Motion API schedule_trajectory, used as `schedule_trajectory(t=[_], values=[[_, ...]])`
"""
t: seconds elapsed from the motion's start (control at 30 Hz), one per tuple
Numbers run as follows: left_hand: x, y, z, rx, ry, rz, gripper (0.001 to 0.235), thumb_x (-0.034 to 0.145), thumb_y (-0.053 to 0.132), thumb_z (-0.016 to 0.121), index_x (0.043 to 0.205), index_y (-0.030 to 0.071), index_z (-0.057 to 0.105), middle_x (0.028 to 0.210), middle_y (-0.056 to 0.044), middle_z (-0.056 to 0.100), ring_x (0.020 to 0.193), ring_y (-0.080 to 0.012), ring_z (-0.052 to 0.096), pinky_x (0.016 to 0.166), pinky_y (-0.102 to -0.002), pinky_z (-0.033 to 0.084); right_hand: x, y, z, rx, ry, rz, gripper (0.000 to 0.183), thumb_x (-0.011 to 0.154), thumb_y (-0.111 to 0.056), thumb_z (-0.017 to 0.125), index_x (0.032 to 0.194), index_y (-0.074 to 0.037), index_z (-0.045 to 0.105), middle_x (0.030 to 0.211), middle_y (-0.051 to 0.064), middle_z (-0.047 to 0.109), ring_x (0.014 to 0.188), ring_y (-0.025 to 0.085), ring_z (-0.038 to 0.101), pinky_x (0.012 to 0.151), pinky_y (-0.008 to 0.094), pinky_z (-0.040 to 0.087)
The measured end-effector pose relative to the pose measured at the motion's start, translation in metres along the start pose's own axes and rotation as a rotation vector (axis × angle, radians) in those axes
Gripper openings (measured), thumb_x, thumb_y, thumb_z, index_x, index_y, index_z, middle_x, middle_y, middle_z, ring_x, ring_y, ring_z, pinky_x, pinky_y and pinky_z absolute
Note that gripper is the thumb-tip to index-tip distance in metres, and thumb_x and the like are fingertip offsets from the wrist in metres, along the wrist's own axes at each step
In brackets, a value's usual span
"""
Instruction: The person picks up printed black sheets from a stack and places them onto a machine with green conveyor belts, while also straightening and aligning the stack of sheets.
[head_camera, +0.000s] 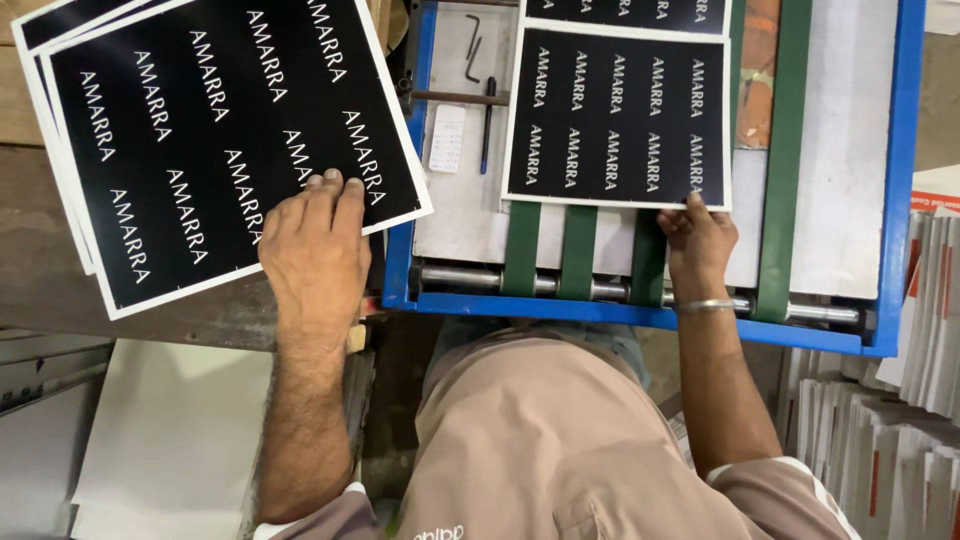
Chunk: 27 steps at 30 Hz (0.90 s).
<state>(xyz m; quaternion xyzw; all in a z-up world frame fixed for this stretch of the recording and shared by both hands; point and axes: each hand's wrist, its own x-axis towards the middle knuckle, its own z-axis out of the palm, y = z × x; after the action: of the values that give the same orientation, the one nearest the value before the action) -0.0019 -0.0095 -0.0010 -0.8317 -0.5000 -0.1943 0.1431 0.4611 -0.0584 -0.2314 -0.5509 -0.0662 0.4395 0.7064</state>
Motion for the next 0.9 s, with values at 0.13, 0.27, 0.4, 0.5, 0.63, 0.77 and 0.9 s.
schedule_trajectory(t=[0.13, 0.27, 0.4, 0.5, 0.63, 0.77, 0.9], values=[[0.002, 0.003, -0.008, 0.009, -0.04, 0.024, 0.04, 0.089, 0.011, 0.076, 0.127, 0.001, 0.07, 0.131, -0.015, 0.07, 0.121, -0.03, 0.066, 0.101, -0.043, 0.052, 0.012, -0.001, 0.008, -0.021, -0.029, 0.041, 0.024, 0.103, -0.013, 0.066, 0.112, 0.007, 0.055, 0.097, 0.017, 0.066, 0.082, 0.029, 0.074, 0.077, 0.042, 0.069], [-0.005, 0.002, -0.011, -0.033, -0.071, 0.052, 0.047, 0.088, 0.019, 0.076, 0.129, -0.004, 0.068, 0.132, -0.021, 0.067, 0.125, -0.034, 0.064, 0.106, -0.044, 0.051, 0.015, -0.002, 0.002, -0.11, -0.05, 0.046, 0.035, 0.103, -0.018, 0.064, 0.122, 0.009, 0.053, 0.109, 0.022, 0.069, 0.093, 0.033, 0.076, 0.082, 0.042, 0.067], [-0.005, -0.004, -0.006, 0.051, -0.031, 0.088, 0.033, 0.099, 0.009, 0.073, 0.13, 0.0, 0.07, 0.132, -0.015, 0.07, 0.126, -0.0282, 0.067, 0.108, -0.039, 0.054, 0.007, -0.002, -0.006, -0.128, -0.096, 0.018, 0.037, 0.103, -0.017, 0.063, 0.128, 0.007, 0.051, 0.112, 0.022, 0.068, 0.095, 0.033, 0.075, 0.085, 0.042, 0.066], [-0.002, -0.006, -0.009, 0.023, -0.025, 0.093, 0.025, 0.101, 0.007, 0.073, 0.126, 0.002, 0.072, 0.127, -0.012, 0.073, 0.121, -0.0242, 0.071, 0.101, -0.037, 0.057, -0.013, 0.002, -0.008, -0.131, -0.146, 0.039, 0.036, 0.104, -0.017, 0.063, 0.129, 0.006, 0.051, 0.113, 0.022, 0.067, 0.096, 0.031, 0.073, 0.086, 0.042, 0.066], [0.0, -0.002, -0.023, -0.053, -0.082, 0.098, 0.035, 0.087, 0.016, 0.076, 0.118, 0.003, 0.074, 0.119, -0.013, 0.076, 0.112, -0.026, 0.071, 0.091, -0.039, 0.058, -0.053, 0.0, 0.012, -0.19, -0.213, 0.082, 0.035, 0.104, -0.016, 0.062, 0.13, 0.005, 0.052, 0.114, 0.022, 0.068, 0.094, 0.029, 0.072, 0.086, 0.039, 0.063], [0.008, -0.017, -0.04, -0.228, -0.095, 0.059, 0.038, 0.086, 0.023, 0.078, 0.118, 0.004, 0.074, 0.114, -0.012, 0.075, 0.099, -0.0281, 0.069, 0.088, -0.042, 0.054, -0.095, -0.021, 0.061, -0.312, -0.349, 0.108, 0.037, 0.103, -0.016, 0.06, 0.133, 0.006, 0.055, 0.116, 0.019, 0.068, 0.099, 0.026, 0.072, 0.089, 0.039, 0.063], [0.019, -0.026, -0.051, -0.288, 0.084, 0.012, 0.029, 0.099, 0.009, 0.072, 0.127, 0.001, 0.07, 0.122, -0.01, 0.072, 0.105, -0.028, 0.066, 0.103, -0.044, 0.048, -0.137, -0.043, 0.111, -0.34, -0.729, 0.059, 0.041, 0.103, -0.017, 0.059, 0.138, 0.005, 0.054, 0.122, 0.016, 0.068, 0.106, 0.024, 0.071, 0.096, 0.038, 0.062]])
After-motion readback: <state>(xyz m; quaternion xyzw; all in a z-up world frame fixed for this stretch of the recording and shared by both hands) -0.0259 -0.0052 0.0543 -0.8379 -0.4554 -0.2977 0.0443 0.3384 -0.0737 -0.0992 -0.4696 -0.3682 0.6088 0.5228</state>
